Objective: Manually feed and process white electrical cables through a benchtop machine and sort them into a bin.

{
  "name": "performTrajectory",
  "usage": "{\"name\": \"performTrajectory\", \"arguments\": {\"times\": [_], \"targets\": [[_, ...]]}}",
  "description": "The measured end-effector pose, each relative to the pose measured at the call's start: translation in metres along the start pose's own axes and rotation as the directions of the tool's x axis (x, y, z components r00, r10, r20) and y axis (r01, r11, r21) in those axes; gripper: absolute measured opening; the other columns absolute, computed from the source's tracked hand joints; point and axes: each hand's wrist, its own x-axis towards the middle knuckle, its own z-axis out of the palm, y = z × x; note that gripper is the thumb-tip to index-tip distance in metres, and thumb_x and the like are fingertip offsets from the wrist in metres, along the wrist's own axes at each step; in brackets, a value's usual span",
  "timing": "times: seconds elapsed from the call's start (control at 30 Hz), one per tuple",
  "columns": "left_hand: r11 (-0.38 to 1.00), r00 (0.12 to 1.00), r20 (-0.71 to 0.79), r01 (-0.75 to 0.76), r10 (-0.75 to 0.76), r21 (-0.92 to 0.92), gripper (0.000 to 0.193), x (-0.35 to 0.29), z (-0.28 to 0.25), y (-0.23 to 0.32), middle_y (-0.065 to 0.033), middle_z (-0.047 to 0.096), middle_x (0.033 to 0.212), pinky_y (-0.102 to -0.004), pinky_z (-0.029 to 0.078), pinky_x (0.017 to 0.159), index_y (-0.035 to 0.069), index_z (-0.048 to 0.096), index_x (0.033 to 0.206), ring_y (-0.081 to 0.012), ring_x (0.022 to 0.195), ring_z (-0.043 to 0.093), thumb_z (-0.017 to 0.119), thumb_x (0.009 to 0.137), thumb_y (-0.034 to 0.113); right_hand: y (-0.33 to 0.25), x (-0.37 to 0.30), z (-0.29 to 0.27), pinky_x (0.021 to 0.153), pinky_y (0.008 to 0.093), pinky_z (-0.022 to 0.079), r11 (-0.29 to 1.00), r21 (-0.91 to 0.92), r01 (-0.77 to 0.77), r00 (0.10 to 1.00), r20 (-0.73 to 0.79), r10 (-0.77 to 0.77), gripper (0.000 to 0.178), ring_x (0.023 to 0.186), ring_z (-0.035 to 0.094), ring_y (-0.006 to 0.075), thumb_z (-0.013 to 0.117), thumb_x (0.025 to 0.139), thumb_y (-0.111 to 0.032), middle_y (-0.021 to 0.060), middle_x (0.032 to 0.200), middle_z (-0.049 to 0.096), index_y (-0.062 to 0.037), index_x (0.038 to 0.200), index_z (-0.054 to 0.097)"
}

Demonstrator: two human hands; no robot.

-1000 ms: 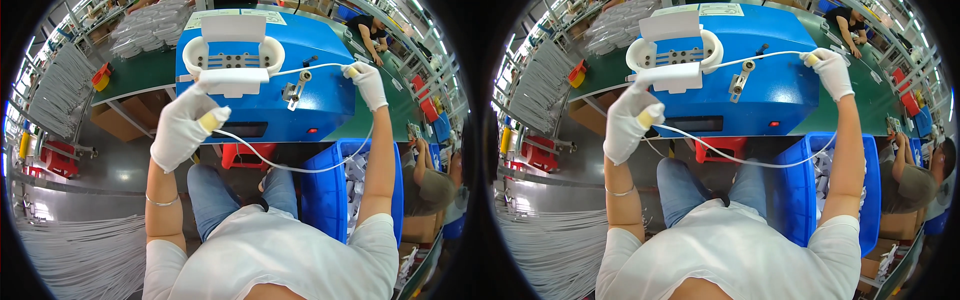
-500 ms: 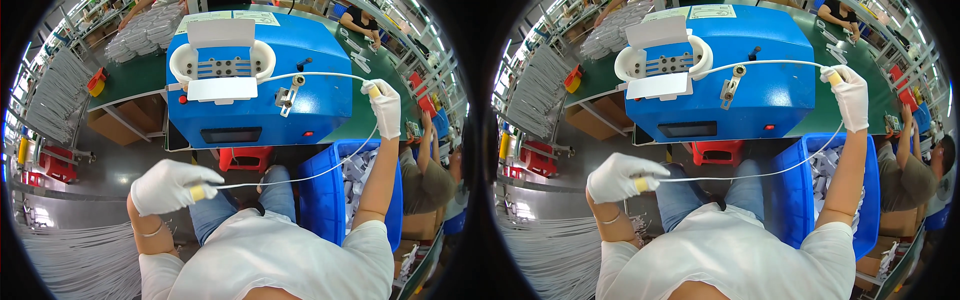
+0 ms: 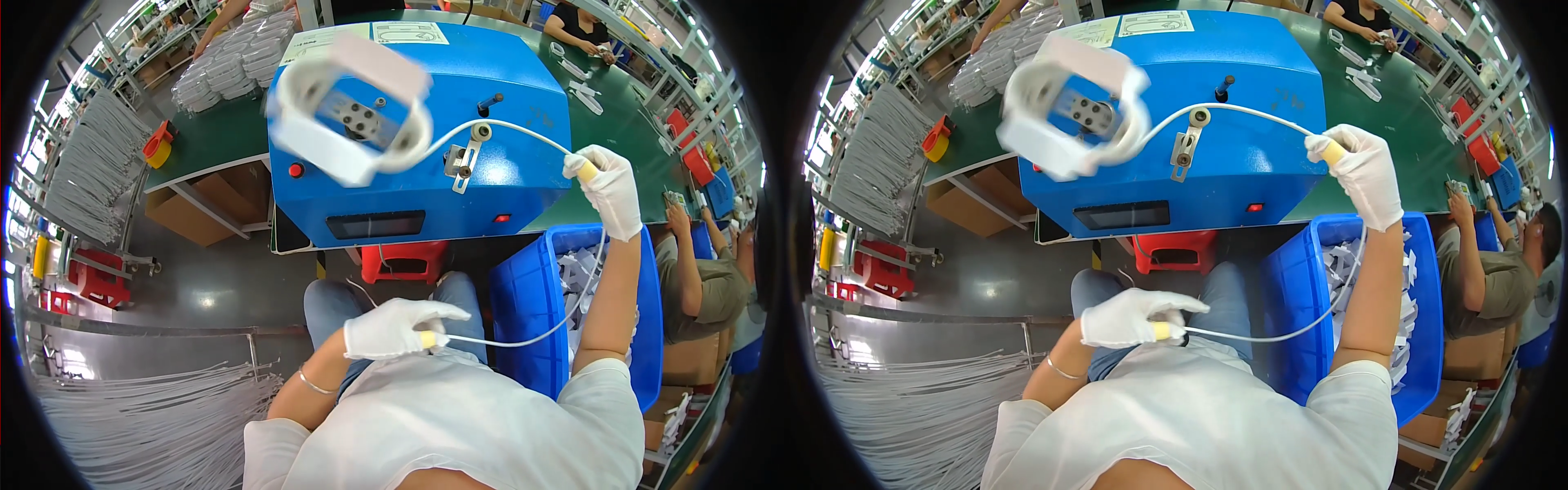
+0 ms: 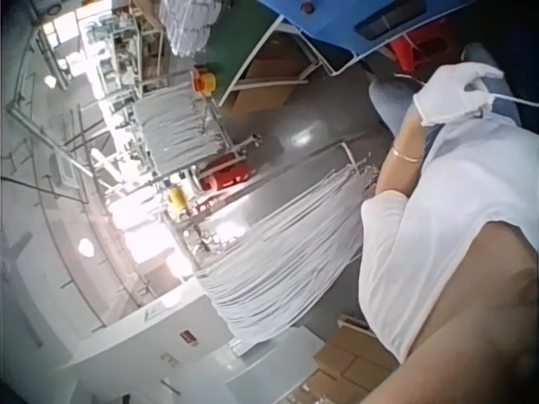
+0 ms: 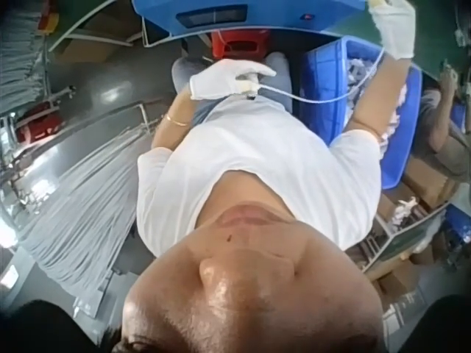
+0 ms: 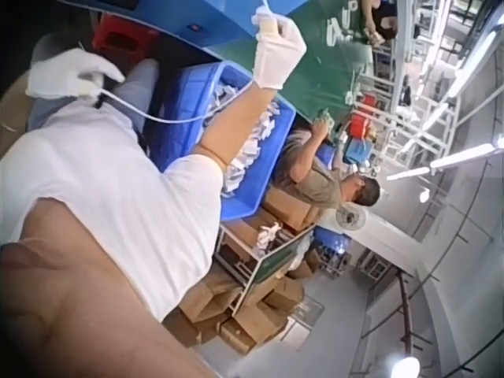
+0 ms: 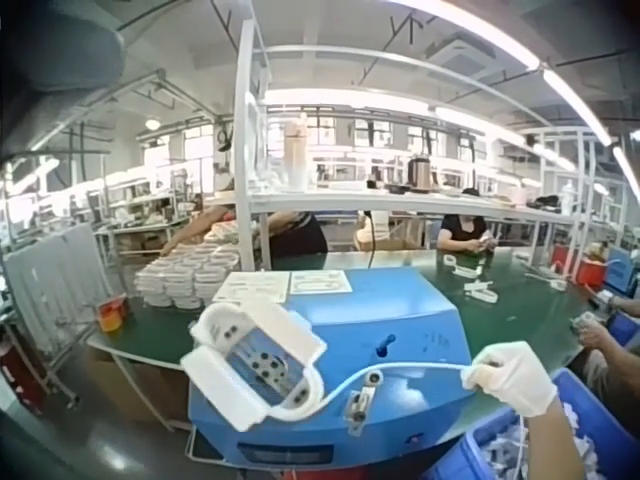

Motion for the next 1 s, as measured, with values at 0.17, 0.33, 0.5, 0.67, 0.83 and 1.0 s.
{"name": "performTrajectory", "arguments": {"times": [0.17,0.33,0.5,0.67,0.83,1.0], "targets": [[0.999,0.996,0.081,-0.035,0.032,0.029,0.051,0.024,0.014,-0.005,-0.0066,0.065,0.091,-0.0305,0.046,0.085,0.012,0.046,0.135,-0.0163,0.086,0.06,0.06,0.085,0.016,0.002,-0.003,0.01,0.036,0.0163,0.022,0.965,0.209,-0.157,0.986,0.092,0.14,0.023,0.041,0.034,-0.0015,0.066,0.086,-0.024,-0.0005,0.064,0.057,-0.0039,0.077,0.062],[0.997,0.987,0.146,-0.072,0.066,0.033,0.058,0.045,0.027,-0.01,-0.0097,0.063,0.104,-0.0306,0.044,0.093,0.01,0.038,0.139,-0.0197,0.099,0.059,0.061,0.086,0.015,0.0,-0.008,0.014,0.034,0.0165,0.026,0.926,0.357,-0.123,0.986,0.153,0.072,0.021,0.037,0.038,0.0016,0.065,0.085,-0.021,0.0033,0.066,0.059,-0.0015,0.079,0.062],[0.989,0.988,0.048,-0.144,0.145,-0.034,0.066,0.058,0.025,-0.008,-0.0146,0.052,0.13,-0.034,0.034,0.104,0.007,0.032,0.142,-0.0237,0.121,0.049,0.062,0.084,0.021,-0.03,-0.009,0.037,0.033,0.0181,0.032,0.927,0.352,-0.131,0.977,0.202,0.062,0.019,0.036,0.044,0.0054,0.063,0.085,-0.017,0.0044,0.065,0.06,0.0003,0.078,0.061],[0.975,0.991,-0.017,-0.13,0.135,0.178,0.065,0.047,0.006,0.013,-0.0168,0.05,0.131,-0.0327,0.038,0.101,0.006,0.033,0.141,-0.0252,0.12,0.05,0.061,0.085,0.021,-0.039,0.001,0.044,0.034,0.0176,0.032,0.933,0.336,-0.131,0.967,0.251,0.045,0.024,0.036,0.045,0.0055,0.063,0.087,-0.022,0.0014,0.061,0.057,0.0006,0.08,0.063],[0.832,0.996,0.064,-0.081,0.055,0.55,0.046,-0.012,-0.047,0.072,-0.0114,0.063,0.114,-0.0304,0.048,0.088,0.005,0.051,0.129,-0.0184,0.1,0.063,0.063,0.086,0.018,-0.045,0.004,0.035,0.037,0.0168,0.032,0.964,0.255,-0.075,0.976,0.217,0.018,0.023,0.04,0.046,0.0053,0.066,0.085,-0.022,0.0015,0.063,0.059,0.0,0.079,0.065],[0.924,0.941,-0.277,-0.08,0.193,0.373,0.032,-0.067,-0.08,0.149,-0.008,0.068,0.09,-0.0246,0.049,0.074,-0.002,0.062,0.113,-0.0106,0.08,0.061,0.065,0.085,0.013,-0.025,0.013,0.037,0.053,0.0178,0.039,0.952,0.077,0.295,0.952,0.065,-0.3,0.021,0.058,0.051,0.0046,0.07,0.082,-0.021,0.0016,0.068,0.061,-0.0005,0.078,0.066]]}}
